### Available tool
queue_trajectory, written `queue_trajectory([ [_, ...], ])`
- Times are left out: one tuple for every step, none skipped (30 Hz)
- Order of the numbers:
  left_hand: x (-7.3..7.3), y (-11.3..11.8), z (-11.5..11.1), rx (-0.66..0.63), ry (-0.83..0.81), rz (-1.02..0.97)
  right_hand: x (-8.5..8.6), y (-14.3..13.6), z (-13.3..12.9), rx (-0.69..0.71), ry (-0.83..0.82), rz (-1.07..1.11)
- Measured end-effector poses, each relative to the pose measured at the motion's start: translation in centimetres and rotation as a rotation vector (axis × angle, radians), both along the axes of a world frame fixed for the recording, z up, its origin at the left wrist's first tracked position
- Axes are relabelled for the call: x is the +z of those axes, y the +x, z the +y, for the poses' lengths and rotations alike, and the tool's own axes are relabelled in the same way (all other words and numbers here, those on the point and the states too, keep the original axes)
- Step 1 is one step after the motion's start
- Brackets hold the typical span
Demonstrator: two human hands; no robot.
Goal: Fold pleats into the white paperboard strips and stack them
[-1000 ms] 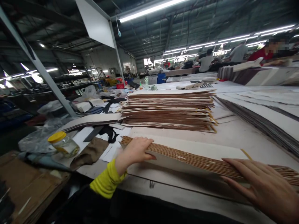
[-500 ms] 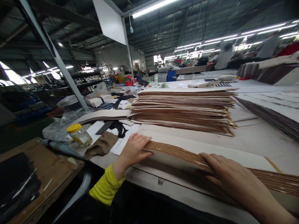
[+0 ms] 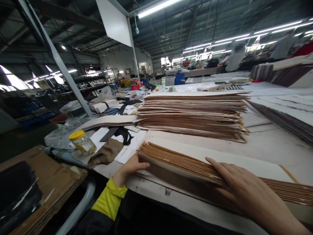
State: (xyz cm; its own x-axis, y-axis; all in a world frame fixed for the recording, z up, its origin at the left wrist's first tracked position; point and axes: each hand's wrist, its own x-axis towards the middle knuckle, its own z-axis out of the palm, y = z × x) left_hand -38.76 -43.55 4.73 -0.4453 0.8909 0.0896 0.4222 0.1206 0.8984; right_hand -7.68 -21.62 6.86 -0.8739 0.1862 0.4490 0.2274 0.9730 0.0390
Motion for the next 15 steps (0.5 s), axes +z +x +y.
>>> queue_trajectory([
  [0.0,0.1,0.2,0.026,0.044,-0.016,0.0,0.1,-0.1,-0.006,0.001,-0.010],
  [0.1,0.2,0.2,0.071,0.092,-0.024,0.0,0.1,-0.1,-0.012,0.003,-0.019],
  [0.1,0.3,0.3,0.101,0.118,-0.019,0.0,0.1,-0.2,-0.015,0.006,-0.024],
  [0.1,0.3,0.3,0.106,0.116,0.000,0.1,0.1,-0.2,-0.016,0.008,-0.027],
  [0.2,0.4,0.3,0.088,0.093,0.025,0.1,0.1,-0.2,-0.016,0.007,-0.031],
  [0.3,0.5,0.4,0.060,0.057,0.047,0.1,0.1,-0.2,-0.012,0.003,-0.034],
  [0.4,0.7,0.4,0.038,0.020,0.063,0.1,0.0,-0.1,-0.007,-0.002,-0.035],
  [0.5,0.9,0.6,0.035,-0.006,0.068,0.0,-0.1,0.0,-0.002,-0.008,-0.034],
  [0.6,1.1,0.7,0.051,-0.023,0.061,0.0,-0.2,0.1,0.002,-0.012,-0.035],
  [0.7,1.2,0.8,0.087,-0.036,0.044,-0.1,-0.3,0.2,0.004,-0.011,-0.038],
  [0.7,1.4,0.9,0.128,-0.052,0.026,-0.1,-0.5,0.2,0.001,-0.004,-0.042],
  [0.6,1.5,0.9,0.163,-0.069,0.011,-0.1,-0.5,0.2,-0.003,0.006,-0.048],
  [0.6,1.5,0.9,0.190,-0.083,-0.004,0.0,-0.5,0.2,-0.007,0.018,-0.056],
  [0.5,1.7,0.8,0.205,-0.091,-0.016,0.2,-0.4,0.0,-0.007,0.030,-0.064],
  [0.4,1.9,0.7,0.209,-0.095,-0.021,0.6,-0.2,-0.2,-0.004,0.039,-0.067],
])
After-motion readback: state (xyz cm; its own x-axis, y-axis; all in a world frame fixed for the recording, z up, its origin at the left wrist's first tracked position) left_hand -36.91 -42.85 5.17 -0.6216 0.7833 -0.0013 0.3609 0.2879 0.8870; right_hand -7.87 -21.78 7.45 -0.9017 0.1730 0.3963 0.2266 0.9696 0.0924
